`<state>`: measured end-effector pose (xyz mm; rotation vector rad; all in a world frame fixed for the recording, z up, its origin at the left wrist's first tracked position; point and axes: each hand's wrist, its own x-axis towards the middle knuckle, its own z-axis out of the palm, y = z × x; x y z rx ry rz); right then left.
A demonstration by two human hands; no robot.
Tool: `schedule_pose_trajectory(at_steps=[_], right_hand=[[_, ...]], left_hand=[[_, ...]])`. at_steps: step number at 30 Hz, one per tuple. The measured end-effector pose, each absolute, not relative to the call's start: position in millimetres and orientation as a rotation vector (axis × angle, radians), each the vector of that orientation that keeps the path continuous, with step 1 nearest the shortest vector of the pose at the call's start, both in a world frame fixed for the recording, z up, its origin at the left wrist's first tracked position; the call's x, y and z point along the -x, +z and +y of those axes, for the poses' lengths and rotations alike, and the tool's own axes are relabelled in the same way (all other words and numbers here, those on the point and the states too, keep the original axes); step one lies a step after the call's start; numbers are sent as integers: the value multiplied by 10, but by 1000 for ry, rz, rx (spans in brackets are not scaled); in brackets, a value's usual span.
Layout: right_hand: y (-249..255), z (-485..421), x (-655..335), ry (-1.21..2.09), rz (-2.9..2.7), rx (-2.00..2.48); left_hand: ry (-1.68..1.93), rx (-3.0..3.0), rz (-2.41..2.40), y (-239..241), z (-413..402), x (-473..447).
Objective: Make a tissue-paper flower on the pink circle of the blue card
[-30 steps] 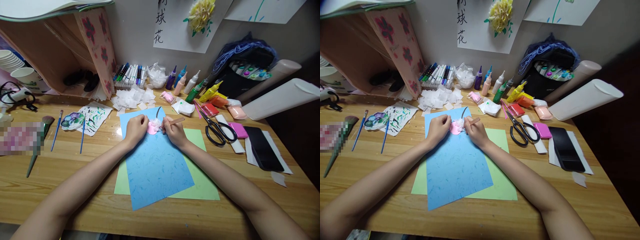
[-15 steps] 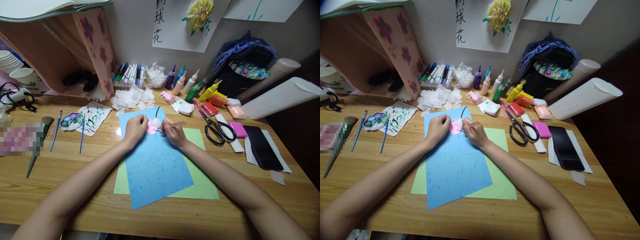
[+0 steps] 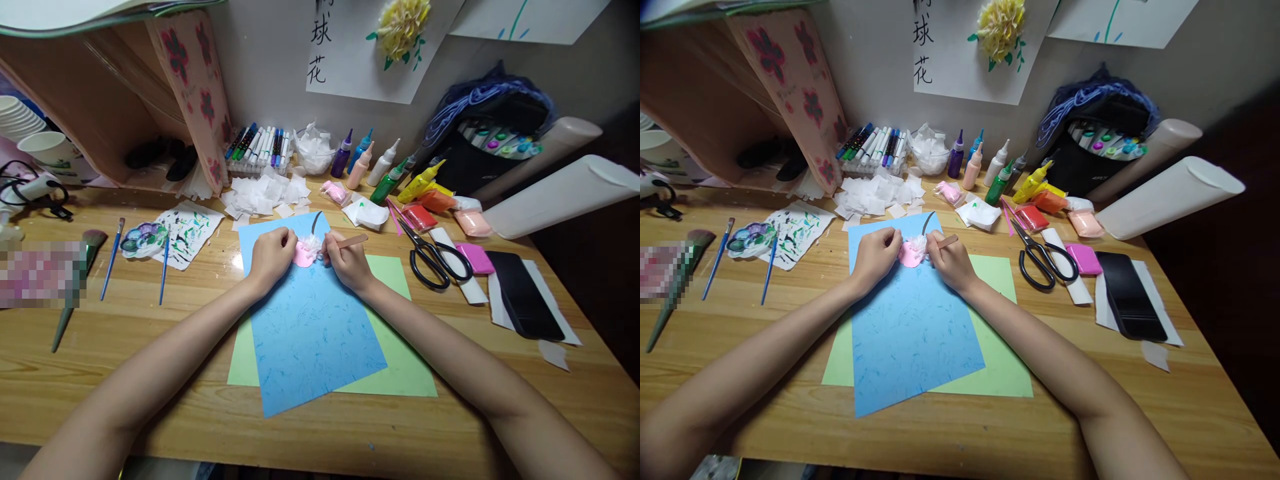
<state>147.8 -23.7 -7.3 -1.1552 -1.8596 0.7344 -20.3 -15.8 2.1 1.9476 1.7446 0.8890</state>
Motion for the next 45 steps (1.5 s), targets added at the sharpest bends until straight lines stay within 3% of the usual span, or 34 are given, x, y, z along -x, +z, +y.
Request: schedule_pose_trajectory(at_steps=[19,32,38,45], right_hand=[[-52,-221,-1447,763,-1845,1176],[-95,-176,-1506,1015,-1271,1142],[-110,-187,-1497,1003,-1318,1144],[-122,-201,-1505,992,-1365,1114]], left_hand=[[897,-1934,1765,5,-140,207],[865,-1916,1828,151,39,370],[527,-2160,2218,233,380,398],[379,-2164,2206,145,501,396]])
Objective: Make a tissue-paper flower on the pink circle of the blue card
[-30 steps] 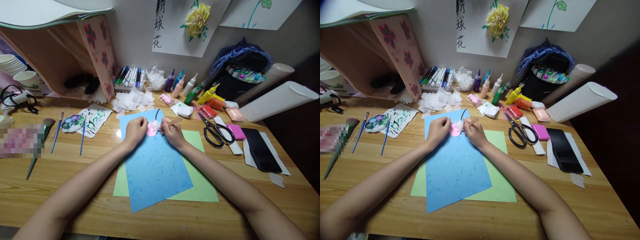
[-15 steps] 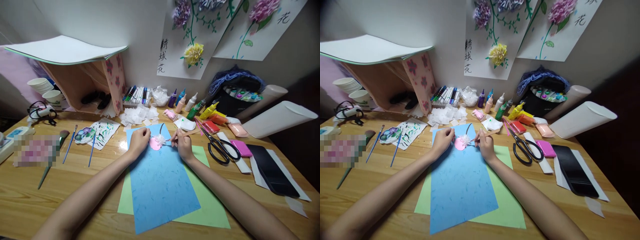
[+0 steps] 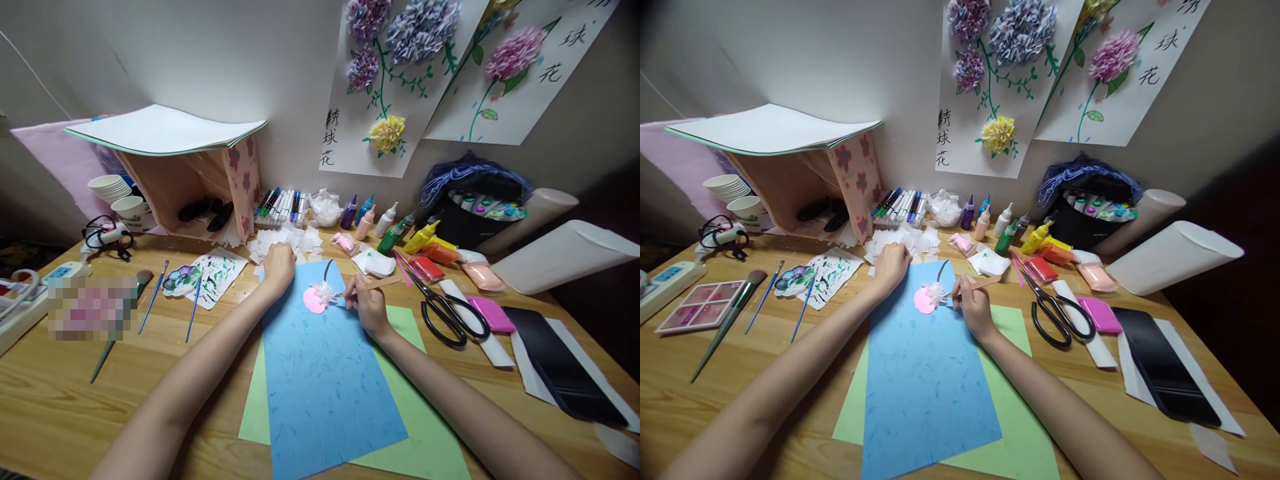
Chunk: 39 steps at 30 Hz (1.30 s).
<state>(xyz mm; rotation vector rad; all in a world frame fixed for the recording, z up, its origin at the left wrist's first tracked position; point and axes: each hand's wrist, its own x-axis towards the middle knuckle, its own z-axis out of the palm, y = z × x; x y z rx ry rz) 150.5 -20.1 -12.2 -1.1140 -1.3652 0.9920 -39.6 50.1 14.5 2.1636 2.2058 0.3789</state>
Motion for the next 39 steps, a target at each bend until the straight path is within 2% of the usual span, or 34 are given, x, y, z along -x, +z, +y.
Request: schedule_pose_trajectory(at_steps=[5,11,18,26,31,39], right_hand=[[-101,-201,-1493,976,-1370,1104],[-108,-203,-1502,963,-1384,1105],[-117,-213,-1505,970,-1375,1094],[-83,-242,-1507,991,-1671,1087],[-72,-242,-1497,941,-1776,1066],[-76,-221,-1500,945,-1706,1086]], left_hand=[[586,-2282,2173,138,416,460],[895,-2259,1880,194,367,558],[1087,-2199,1526,362,12,493],[873,-1770,1093,244,-442,306],[787,-1858,1168,159,-514,219],[874,-1808,1422,116,-373,120]])
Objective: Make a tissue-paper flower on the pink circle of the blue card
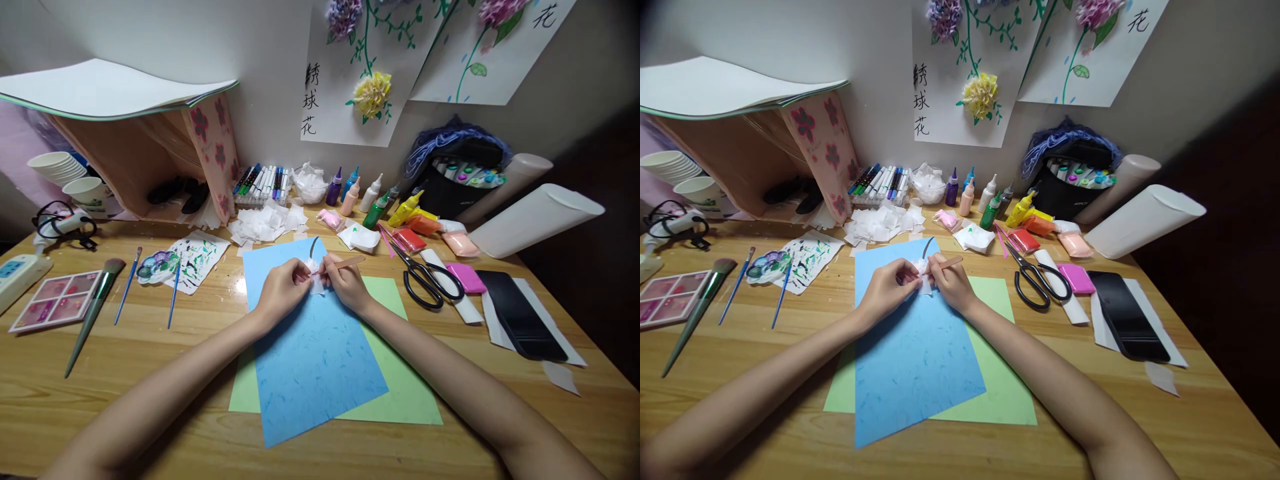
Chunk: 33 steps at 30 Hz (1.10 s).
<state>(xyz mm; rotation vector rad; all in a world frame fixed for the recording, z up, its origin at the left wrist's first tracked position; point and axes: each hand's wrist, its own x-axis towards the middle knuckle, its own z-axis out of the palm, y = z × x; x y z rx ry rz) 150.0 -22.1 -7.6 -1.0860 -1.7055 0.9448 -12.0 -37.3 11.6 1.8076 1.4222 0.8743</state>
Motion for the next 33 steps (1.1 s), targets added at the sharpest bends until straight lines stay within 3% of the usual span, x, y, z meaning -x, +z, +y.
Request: schedule_pose_trajectory(at_steps=[11,33], right_hand=[[-63,-284,-1528,639,-1984,1075],[-84,-258,-1505,714,-1904,1106]], left_hand=[[910,-1903,1471,55,-345,77],[985,-1844,1424,-34,-333,85]])
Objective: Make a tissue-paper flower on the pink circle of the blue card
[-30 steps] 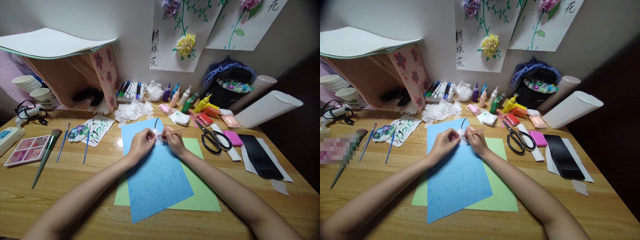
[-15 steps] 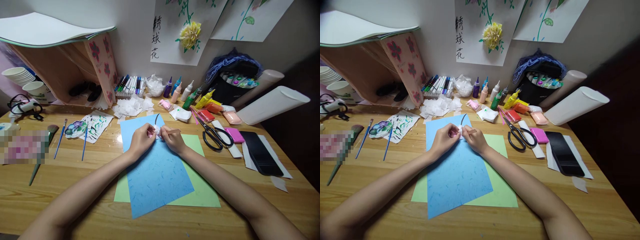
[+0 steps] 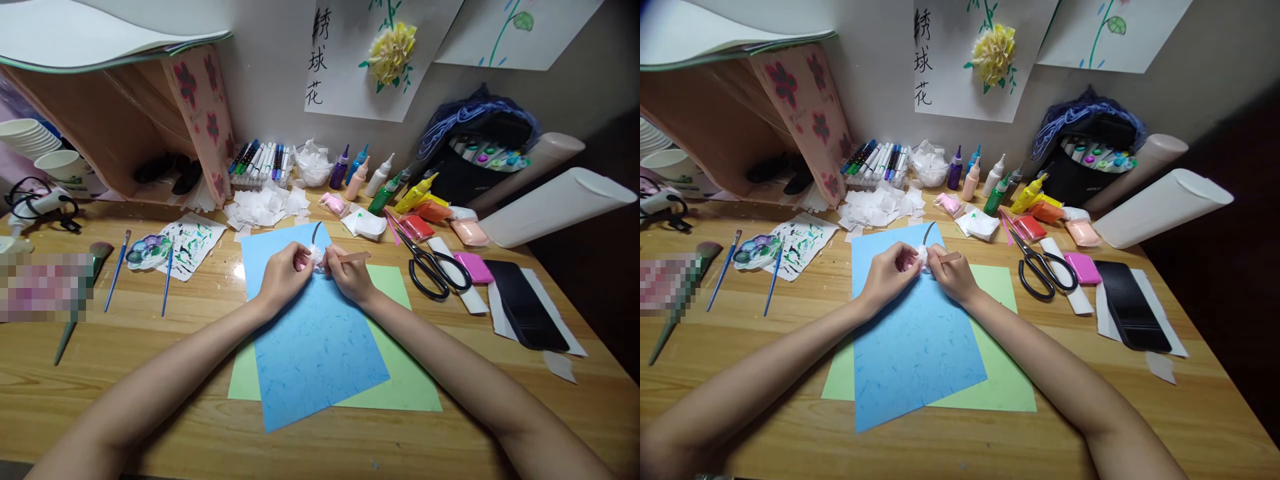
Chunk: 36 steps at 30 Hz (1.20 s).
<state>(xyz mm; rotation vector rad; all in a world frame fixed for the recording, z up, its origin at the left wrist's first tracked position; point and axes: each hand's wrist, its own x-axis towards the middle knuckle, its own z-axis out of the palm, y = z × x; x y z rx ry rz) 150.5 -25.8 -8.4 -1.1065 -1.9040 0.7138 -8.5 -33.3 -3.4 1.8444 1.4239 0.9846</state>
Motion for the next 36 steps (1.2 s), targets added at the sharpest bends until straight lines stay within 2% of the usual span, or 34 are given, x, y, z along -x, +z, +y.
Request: schedule_pose_trajectory(at_steps=[28,36], right_hand=[[-82,-259,-1496,438,-2032,1091],[-70,-226,-1466,508,-1993,1142]], left_hand=[[1012,-1843,1372,-42,-328,88],[1017,-1838,1354,-51,-331,87]])
